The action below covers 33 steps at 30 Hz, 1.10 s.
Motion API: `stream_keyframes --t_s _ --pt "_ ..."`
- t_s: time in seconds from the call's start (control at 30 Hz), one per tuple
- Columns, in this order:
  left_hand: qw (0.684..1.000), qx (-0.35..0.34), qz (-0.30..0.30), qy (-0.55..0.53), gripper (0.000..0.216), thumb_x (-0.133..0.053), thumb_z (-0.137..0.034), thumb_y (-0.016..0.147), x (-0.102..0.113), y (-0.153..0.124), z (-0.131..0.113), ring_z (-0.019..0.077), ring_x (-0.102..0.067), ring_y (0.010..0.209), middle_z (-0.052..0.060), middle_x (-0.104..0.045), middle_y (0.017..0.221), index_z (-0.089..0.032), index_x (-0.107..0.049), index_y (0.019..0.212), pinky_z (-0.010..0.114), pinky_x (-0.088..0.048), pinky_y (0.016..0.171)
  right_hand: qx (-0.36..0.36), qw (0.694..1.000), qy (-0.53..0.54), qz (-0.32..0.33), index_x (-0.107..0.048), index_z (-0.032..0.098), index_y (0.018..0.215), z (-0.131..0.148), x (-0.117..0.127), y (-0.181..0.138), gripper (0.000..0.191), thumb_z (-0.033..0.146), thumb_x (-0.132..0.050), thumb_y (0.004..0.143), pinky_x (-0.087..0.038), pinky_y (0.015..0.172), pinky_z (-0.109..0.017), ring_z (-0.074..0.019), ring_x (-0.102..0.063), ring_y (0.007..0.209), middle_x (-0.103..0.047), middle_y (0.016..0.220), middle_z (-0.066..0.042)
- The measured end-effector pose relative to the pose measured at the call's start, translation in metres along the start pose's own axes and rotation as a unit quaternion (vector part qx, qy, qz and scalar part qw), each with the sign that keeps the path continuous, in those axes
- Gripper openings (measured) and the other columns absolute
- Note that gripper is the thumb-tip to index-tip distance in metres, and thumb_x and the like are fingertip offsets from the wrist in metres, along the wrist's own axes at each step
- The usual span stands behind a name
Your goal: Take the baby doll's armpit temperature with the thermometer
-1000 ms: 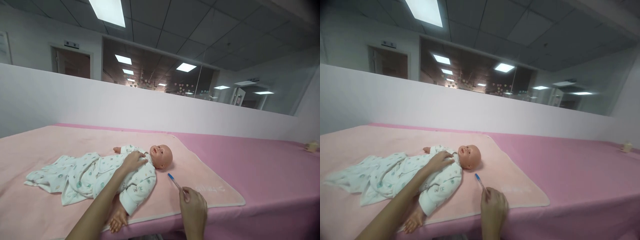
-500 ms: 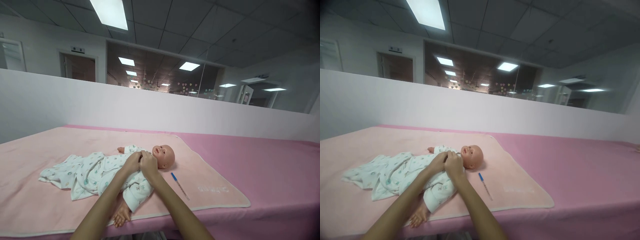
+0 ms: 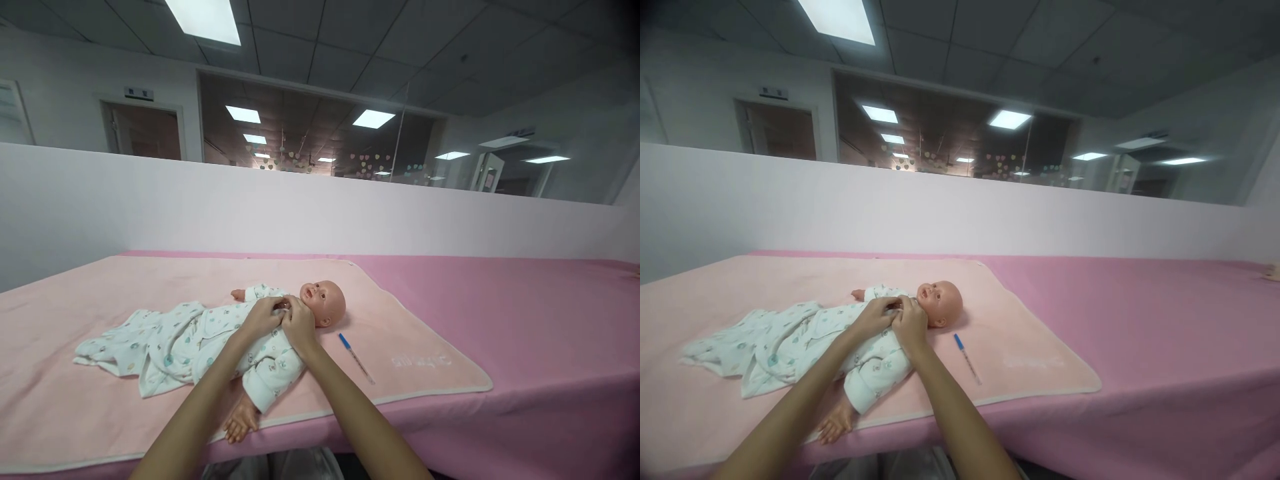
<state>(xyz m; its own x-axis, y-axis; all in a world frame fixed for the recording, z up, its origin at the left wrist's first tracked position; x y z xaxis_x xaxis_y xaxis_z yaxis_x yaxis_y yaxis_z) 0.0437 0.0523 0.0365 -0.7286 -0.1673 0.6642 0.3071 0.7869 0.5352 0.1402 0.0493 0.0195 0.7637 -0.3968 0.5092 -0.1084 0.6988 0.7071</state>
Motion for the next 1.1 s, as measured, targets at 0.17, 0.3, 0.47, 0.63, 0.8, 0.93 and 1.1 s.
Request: stream_keyframes --t_s 0.17,0.3,0.47,0.63,0.8,0.93,1.1 --pt "0.997 0.032 0.0 -0.068 0.033 -0.048 -0.02 0.069 0.0034 -0.0013 0.0059 0.0201 -0.059 0.076 0.004 -0.067 0.08 -0.018 -0.062 0.099 0.027 -0.042 0.07 0.001 1.0 -0.012 -0.022 -0.057 0.017 0.092 0.0012 0.0028 -0.0031 0.035 0.004 -0.036 0.067 -0.04 0.07 -0.025 -0.0161 -0.053 0.077 -0.06 0.082 -0.005" --pt "0.992 0.047 0.019 -0.112 0.037 -0.047 -0.026 0.073 0.0044 -0.0022 0.0075 0.019 -0.059 0.074 0.004 -0.066 0.077 -0.017 -0.057 0.108 0.028 -0.043 0.07 0.017 0.999 0.018 -0.033 -0.056 0.017 0.092 0.0013 0.0043 -0.003 0.03 0.007 -0.036 0.071 -0.041 0.07 -0.025 -0.0155 -0.054 0.076 -0.06 0.081 -0.005" --pt "0.994 0.049 0.021 -0.098 0.037 -0.047 -0.029 0.074 0.0045 -0.0031 0.0063 0.0188 -0.059 0.077 0.004 -0.066 0.082 -0.017 -0.056 0.108 0.028 -0.043 0.07 0.023 0.996 0.072 -0.057 -0.056 0.018 0.091 -0.0011 0.0068 -0.0027 0.028 0.009 -0.035 0.075 -0.042 0.069 -0.024 -0.015 -0.054 0.075 -0.06 0.082 -0.004" --pt "0.997 0.041 0.008 -0.066 0.036 -0.048 -0.024 0.072 0.0044 -0.0028 0.0046 0.0182 -0.059 0.077 0.003 -0.066 0.081 -0.018 -0.057 0.106 0.027 -0.043 0.07 0.018 0.994 0.09 -0.054 -0.057 0.018 0.09 -0.0052 0.0036 -0.0023 0.026 0.009 -0.036 0.076 -0.042 0.068 -0.025 -0.015 -0.055 0.076 -0.061 0.082 -0.004" --pt "0.995 0.039 0.009 -0.092 0.035 -0.046 -0.022 0.072 0.0028 -0.002 0.0056 0.0178 -0.059 0.08 0.003 -0.066 0.084 -0.018 -0.058 0.104 0.027 -0.043 0.073 0.016 0.995 0.082 -0.05 -0.057 0.018 0.087 -0.0068 0.0016 -0.0007 0.025 0.009 -0.037 0.075 -0.042 0.068 -0.025 -0.0153 -0.055 0.076 -0.061 0.081 -0.004" --pt "0.992 0.051 0.011 -0.116 0.037 -0.045 -0.021 0.071 0.0017 -0.0018 0.0082 0.018 -0.059 0.079 0.003 -0.066 0.081 -0.018 -0.058 0.106 0.028 -0.043 0.074 0.013 0.995 0.081 -0.05 -0.055 0.018 0.089 -0.0052 0.0027 -0.0004 0.024 0.009 -0.037 0.075 -0.042 0.068 -0.025 -0.0152 -0.055 0.076 -0.061 0.082 -0.004" --pt "0.99 0.056 0.01 -0.126 0.037 -0.044 -0.018 0.071 0.0007 -0.0013 0.011 0.0167 -0.057 0.072 0.002 -0.064 0.076 -0.017 -0.058 0.105 0.027 -0.042 0.068 0.01 0.996 0.074 -0.053 -0.054 0.018 0.089 -0.0052 0.003 -0.0008 0.022 0.011 -0.038 0.076 -0.041 0.067 -0.025 -0.0152 -0.055 0.075 -0.061 0.081 -0.003"
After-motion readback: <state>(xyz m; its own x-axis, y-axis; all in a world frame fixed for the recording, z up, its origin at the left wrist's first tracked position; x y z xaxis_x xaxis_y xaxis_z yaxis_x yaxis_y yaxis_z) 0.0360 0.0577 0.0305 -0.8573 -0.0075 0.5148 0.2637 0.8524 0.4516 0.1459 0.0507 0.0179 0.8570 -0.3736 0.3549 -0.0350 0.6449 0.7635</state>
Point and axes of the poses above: each hand's wrist, its own y-axis towards the middle knuckle, its own x-axis out of the back of the hand, z = x × y, the point moved 5 cm from there along y, towards the middle knuckle
